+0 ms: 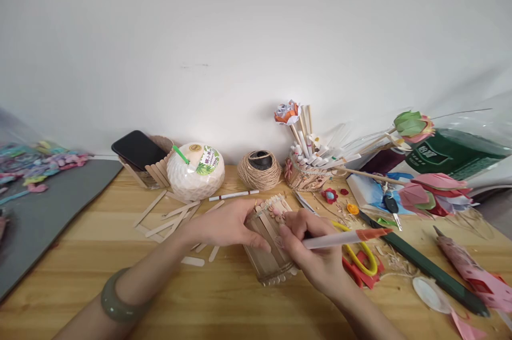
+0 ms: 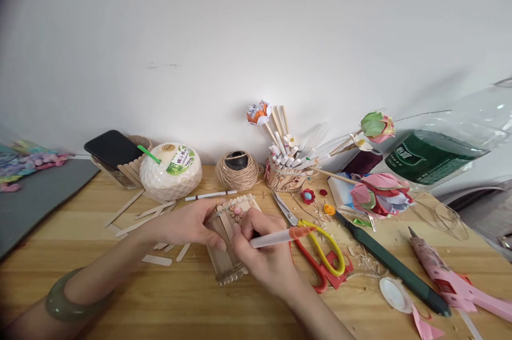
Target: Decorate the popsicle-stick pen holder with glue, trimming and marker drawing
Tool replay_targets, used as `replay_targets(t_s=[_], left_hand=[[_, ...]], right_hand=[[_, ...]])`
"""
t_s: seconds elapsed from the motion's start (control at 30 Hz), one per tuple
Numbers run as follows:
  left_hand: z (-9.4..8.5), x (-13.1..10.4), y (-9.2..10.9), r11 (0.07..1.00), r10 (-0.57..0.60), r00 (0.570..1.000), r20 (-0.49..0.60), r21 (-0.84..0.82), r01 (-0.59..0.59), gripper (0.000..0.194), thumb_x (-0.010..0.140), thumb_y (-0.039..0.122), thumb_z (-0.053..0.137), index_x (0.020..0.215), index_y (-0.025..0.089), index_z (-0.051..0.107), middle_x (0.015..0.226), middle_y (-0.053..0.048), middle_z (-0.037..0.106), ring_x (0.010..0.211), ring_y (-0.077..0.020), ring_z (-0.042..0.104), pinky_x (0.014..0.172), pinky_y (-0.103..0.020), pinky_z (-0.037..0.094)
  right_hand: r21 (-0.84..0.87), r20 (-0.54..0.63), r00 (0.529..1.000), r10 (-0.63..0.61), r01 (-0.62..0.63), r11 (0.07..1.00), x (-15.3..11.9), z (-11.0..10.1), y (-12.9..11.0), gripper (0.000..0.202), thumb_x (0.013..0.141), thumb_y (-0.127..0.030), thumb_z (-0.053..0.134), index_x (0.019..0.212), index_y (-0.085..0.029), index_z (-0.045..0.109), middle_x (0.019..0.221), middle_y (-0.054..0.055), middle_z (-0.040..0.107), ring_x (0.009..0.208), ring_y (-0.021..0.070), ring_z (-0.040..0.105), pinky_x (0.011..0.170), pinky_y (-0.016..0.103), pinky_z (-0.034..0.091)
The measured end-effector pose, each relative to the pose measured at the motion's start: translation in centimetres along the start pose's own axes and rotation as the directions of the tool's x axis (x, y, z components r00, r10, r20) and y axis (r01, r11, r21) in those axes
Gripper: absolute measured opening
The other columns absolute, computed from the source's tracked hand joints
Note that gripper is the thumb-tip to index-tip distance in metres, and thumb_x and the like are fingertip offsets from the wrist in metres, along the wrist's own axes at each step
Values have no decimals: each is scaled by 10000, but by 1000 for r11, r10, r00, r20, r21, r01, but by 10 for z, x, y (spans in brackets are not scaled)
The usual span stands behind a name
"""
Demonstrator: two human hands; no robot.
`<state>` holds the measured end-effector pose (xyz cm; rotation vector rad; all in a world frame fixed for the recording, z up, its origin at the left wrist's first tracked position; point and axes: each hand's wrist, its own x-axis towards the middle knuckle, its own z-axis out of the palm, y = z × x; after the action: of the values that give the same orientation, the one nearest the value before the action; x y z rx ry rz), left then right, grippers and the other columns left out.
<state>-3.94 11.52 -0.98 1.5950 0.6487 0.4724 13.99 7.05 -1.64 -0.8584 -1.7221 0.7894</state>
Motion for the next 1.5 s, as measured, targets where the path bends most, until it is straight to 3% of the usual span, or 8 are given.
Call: replay_targets(t_s=[0.37, 0.63, 0.83, 1.0, 1.1, 1.23, 1.37, 1.5], left_hand=[[0, 0, -1, 1000, -15, 1000, 1, -17, 15, 535, 644, 302, 776, 1130, 195, 580, 1060, -36, 640, 986, -241, 560, 867, -352, 437], [1, 0, 0, 999, -25, 1000, 3, -47, 25, 529, 647, 282, 772, 1133, 195, 580, 1025, -29, 645, 954, -226, 569, 820, -319, 449], [1, 0, 0, 998, -11, 1000, 17, -55, 12, 483, 661, 293, 764, 1097, 197, 580, 1030, -23, 634, 951, -211, 557, 834, -315, 442], [0, 0, 0, 995, -43, 999, 25, -92, 45, 536, 660, 303, 764, 1144, 194, 563, 1075, -45, 629, 961, -218, 558, 830, -324, 455], [0, -1, -1, 995, -48, 999, 27, -86, 50, 552, 659, 329, 763, 1157, 194, 566, 1084, -51, 633, 983, -230, 557, 857, -342, 449], [0, -1, -1, 996, -37, 999, 29, -79, 39, 578, 647, 348, 772, 1167, 198, 570, 1086, -50, 639, 1021, -246, 546, 889, -357, 437], [0, -2, -2, 995, -54, 997, 56, -76, 58, 559, 644, 360, 774, 1143, 192, 585, 1024, -38, 650, 943, -217, 566, 837, -324, 456], [0, -2, -1, 992, -50, 997, 64, -110, 57, 550, 636, 336, 787, 1129, 195, 589, 979, -22, 652, 928, -203, 559, 810, -296, 456]], right_hand=[[3, 12, 1000, 10, -10, 1000, 0, 0, 3, 348, 820, -156, 504, 554, -217, 288, 489, -71, 335, 437, 87, 304, 431, 235, 261], [194, -88, 981, 173, -154, 969, 3, 2, -2, 294, 801, -241, 593, 604, -225, 376, 508, -65, 418, 437, 94, 341, 409, 216, 273], [285, -112, 974, 195, -156, 946, 7, 2, 0, 324, 756, -204, 621, 570, -222, 356, 500, -78, 351, 447, 90, 310, 409, 208, 264], [418, -301, 901, 312, -169, 892, 7, 4, 6, 394, 754, -290, 655, 539, -221, 332, 445, -81, 356, 405, 83, 276, 384, 214, 237], [453, -329, 874, 358, -186, 872, 9, 3, 5, 393, 735, -352, 682, 563, -223, 353, 464, -91, 325, 390, 72, 236, 370, 212, 199], [486, -320, 885, 338, -154, 861, 11, 0, 5, 323, 709, -288, 708, 632, -226, 401, 506, -93, 345, 419, 75, 254, 392, 210, 210], [504, -286, 929, 234, -62, 862, 8, 1, 5, 328, 732, -186, 666, 594, -218, 370, 505, -88, 340, 458, 87, 270, 417, 209, 227], [391, -176, 970, 165, -85, 916, 1, 3, 2, 385, 797, -183, 594, 536, -210, 312, 468, -80, 335, 440, 85, 294, 413, 214, 234]])
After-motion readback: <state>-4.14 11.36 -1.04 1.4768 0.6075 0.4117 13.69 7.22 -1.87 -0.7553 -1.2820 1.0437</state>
